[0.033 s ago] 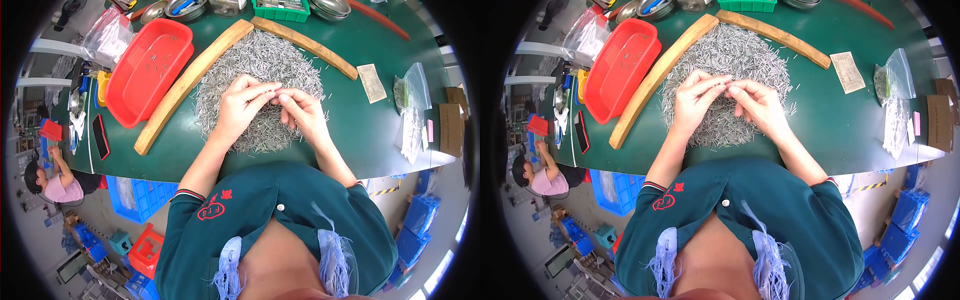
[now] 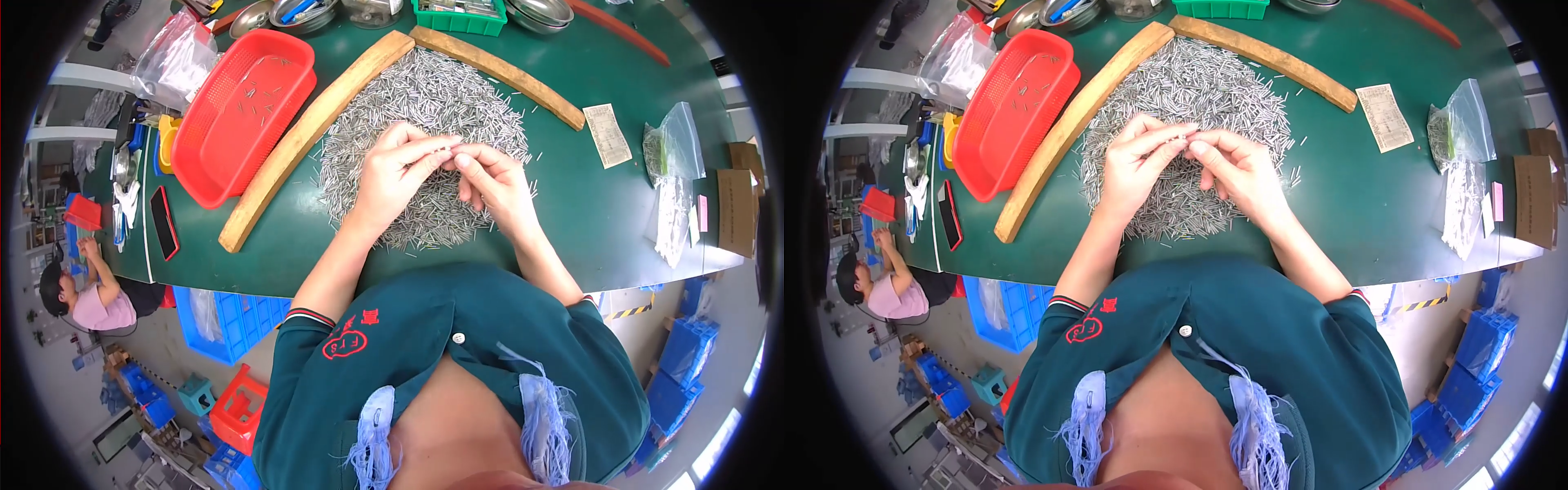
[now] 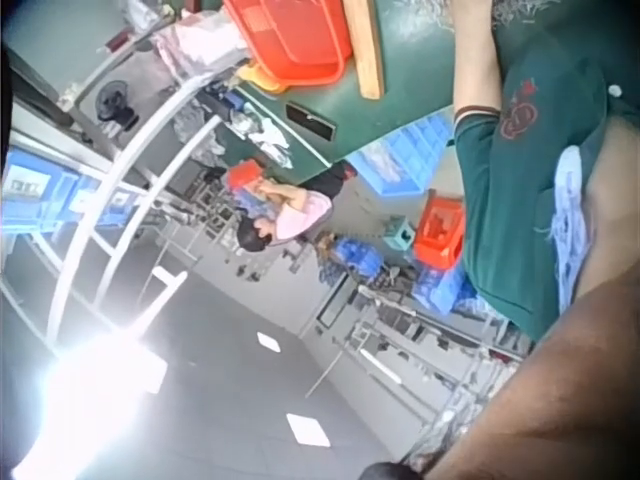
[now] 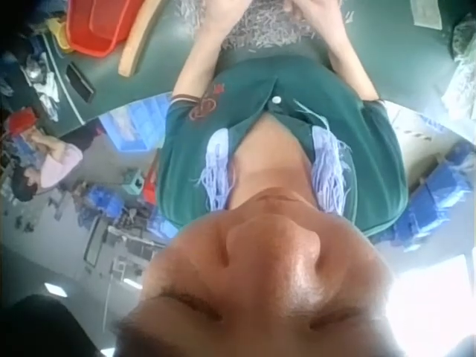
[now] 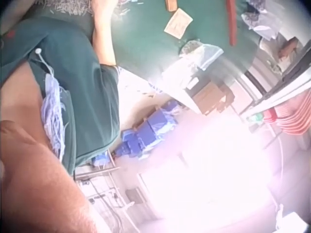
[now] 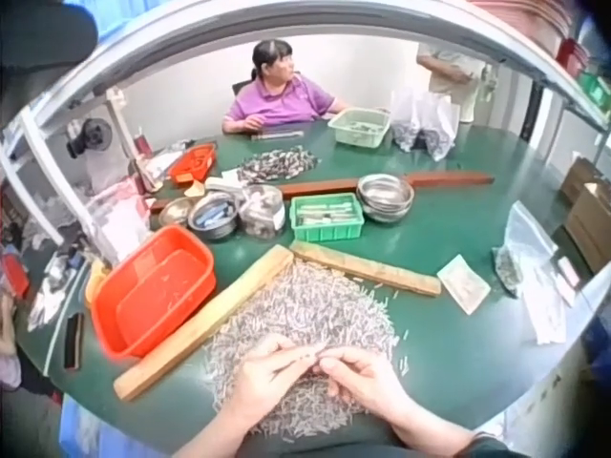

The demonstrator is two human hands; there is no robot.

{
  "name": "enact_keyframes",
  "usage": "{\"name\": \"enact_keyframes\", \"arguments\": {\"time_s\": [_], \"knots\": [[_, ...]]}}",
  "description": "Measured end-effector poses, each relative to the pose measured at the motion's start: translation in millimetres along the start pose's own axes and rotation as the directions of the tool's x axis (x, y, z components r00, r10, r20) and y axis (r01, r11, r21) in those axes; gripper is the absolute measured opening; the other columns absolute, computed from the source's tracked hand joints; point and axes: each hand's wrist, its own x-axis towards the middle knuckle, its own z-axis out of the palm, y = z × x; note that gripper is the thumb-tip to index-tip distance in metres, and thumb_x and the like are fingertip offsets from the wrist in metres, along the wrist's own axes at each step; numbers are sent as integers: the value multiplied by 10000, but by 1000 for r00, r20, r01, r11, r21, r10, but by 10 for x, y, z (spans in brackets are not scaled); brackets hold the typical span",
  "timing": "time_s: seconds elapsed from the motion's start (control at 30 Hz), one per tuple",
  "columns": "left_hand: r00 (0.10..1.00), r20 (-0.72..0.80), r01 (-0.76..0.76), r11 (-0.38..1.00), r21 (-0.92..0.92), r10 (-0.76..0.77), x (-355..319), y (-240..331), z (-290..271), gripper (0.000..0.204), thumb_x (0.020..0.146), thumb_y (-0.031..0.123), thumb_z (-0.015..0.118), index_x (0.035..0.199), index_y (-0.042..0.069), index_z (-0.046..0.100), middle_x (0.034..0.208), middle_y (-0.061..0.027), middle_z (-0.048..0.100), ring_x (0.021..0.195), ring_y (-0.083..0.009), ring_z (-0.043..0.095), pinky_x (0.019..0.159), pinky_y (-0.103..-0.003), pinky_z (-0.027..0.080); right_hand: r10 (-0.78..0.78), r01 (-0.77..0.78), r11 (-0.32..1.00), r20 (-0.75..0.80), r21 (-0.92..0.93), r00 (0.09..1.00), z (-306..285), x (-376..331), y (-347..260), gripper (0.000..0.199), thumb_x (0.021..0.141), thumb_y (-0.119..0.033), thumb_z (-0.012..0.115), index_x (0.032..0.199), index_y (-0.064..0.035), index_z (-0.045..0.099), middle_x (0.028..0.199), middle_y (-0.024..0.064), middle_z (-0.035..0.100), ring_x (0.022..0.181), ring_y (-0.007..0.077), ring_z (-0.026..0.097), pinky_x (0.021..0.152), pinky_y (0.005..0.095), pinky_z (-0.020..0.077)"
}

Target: Sorting and inspecting small metal pins at a workbench and placing them into a plastic bag.

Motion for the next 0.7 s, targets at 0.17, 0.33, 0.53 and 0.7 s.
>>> {"name": "enact_keyframes", "arguments": {"time_s": [0.17, 0.33, 0.53, 0.7], "knots": [[1000, 15, 10, 997, -81, -9, -21, -15, 40, 224, 812, 23, 634, 1027, 60, 685, 830, -32, 571, 744, -101, 547, 663, -223, 462, 82, -87, 988, 44, 128, 996, -4, -20, -46, 202, 904, -200, 572, 985, -22, 620, 743, 5, 611, 506, 21, 478, 408, 152, 339], [996, 72, 65, 994, -92, -59, -19, 9, 60, 261, 816, 17, 621, 1069, 59, 667, 833, -40, 569, 762, -106, 556, 687, -218, 463, 133, -150, 968, 97, 202, 986, -73, 0, 14, 203, 905, -221, 574, 949, -28, 620, 655, -5, 567, 461, 14, 426, 395, 151, 297], [990, 104, 99, 992, -84, -90, -33, 14, 58, 274, 841, 41, 597, 1110, 60, 646, 824, -38, 574, 774, -116, 567, 700, -220, 464, 127, -141, 970, 85, 197, 988, -88, 21, 63, 205, 901, -230, 579, 928, -31, 618, 672, -4, 575, 464, 9, 429, 391, 145, 298], [990, 124, 69, 997, -25, -65, -19, 39, 61, 273, 845, 49, 592, 1113, 55, 642, 836, -51, 592, 777, -123, 574, 699, -229, 468, 102, -116, 954, 63, 277, 993, -97, 42, 140, 186, 902, -218, 573, 911, -36, 612, 761, -2, 604, 502, 6, 459, 396, 133, 326]]}}
